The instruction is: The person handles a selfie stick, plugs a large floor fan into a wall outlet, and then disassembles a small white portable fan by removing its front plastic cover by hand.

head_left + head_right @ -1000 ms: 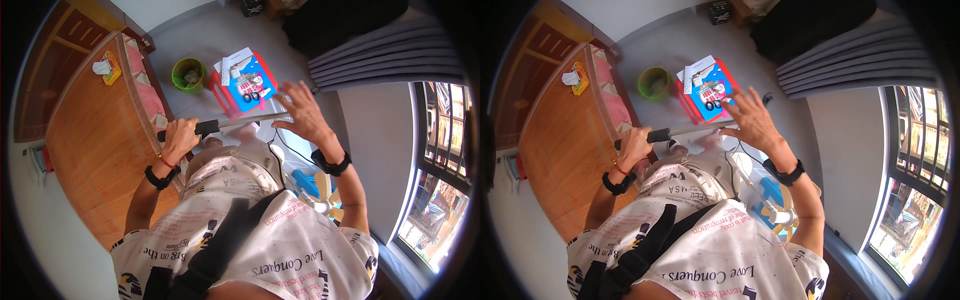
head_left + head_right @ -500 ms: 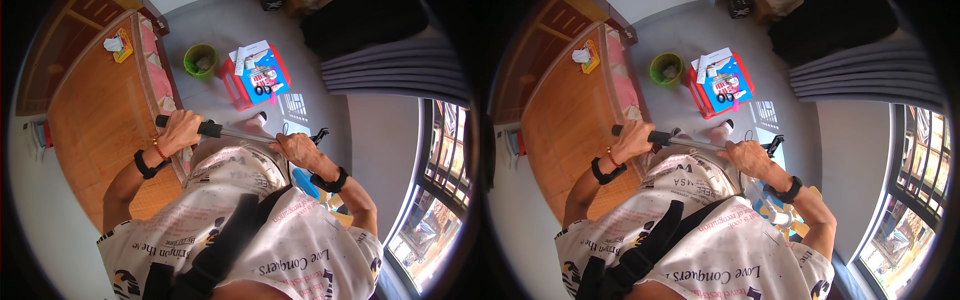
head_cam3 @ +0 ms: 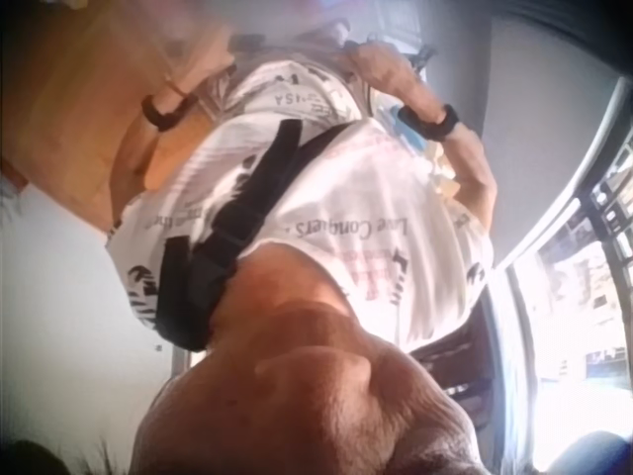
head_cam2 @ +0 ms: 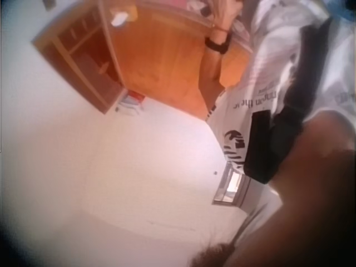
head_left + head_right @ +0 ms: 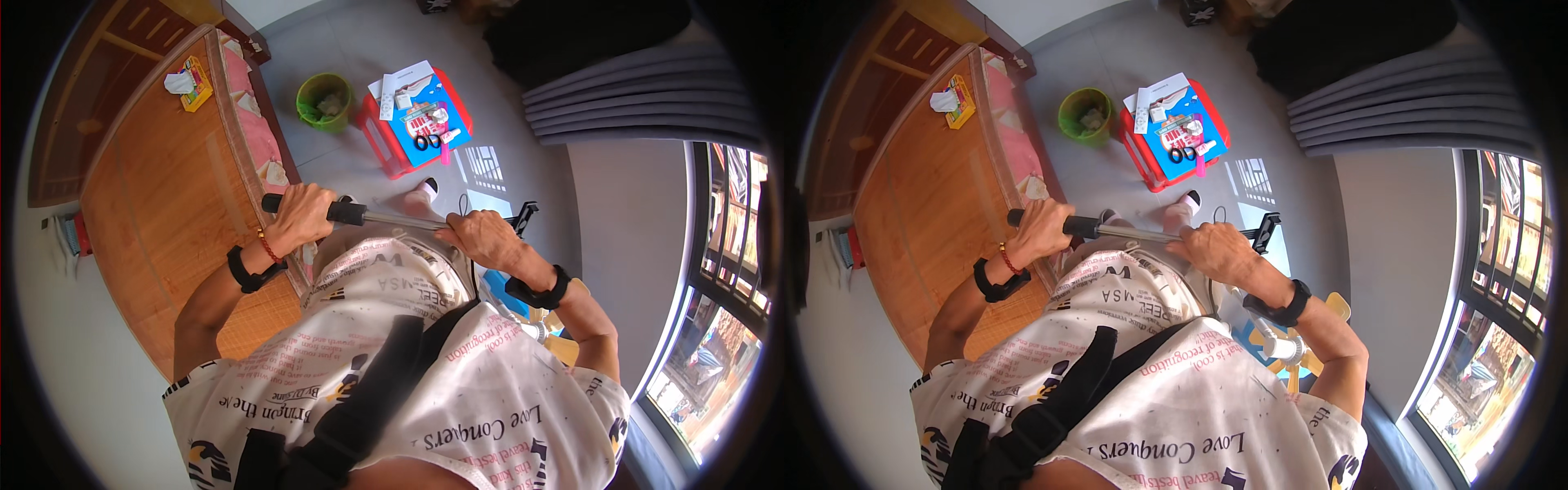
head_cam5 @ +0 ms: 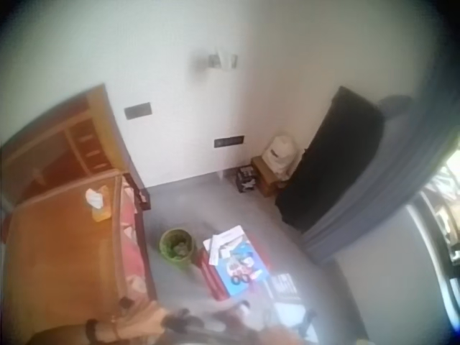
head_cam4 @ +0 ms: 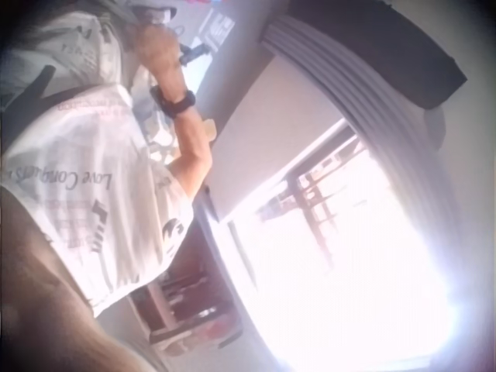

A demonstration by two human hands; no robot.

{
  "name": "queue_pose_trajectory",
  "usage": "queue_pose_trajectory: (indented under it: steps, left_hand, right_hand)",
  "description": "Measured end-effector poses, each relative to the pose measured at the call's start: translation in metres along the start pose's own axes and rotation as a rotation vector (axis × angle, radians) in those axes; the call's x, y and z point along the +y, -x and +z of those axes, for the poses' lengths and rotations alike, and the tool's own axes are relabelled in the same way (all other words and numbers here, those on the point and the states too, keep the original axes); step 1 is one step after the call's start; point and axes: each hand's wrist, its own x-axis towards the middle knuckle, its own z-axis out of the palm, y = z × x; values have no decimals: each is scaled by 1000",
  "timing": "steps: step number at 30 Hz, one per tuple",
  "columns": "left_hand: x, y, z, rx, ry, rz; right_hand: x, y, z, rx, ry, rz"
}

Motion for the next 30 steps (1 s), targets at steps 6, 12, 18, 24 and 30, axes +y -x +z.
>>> queue_pose_trajectory:
  steps: [6,12,18,24,30]
  left_hand:
    - [6,2,5,-59,21,-24]
    - [15,0,9,-63,15,-26]
    - [14,-1,10,-11,58,-87]
    - [10,3,13,28,118,-174]
    - [22,13,11,-73,211,-179]
  right_hand:
    - [3,3,10,15,-15,-34]
    - [2,1,0,-106,28,56]
    - [10,-7,-16,433,107,-136]
    - [81,10,-50,979,-410,378]
    - [72,13,-20,661,-941,442]
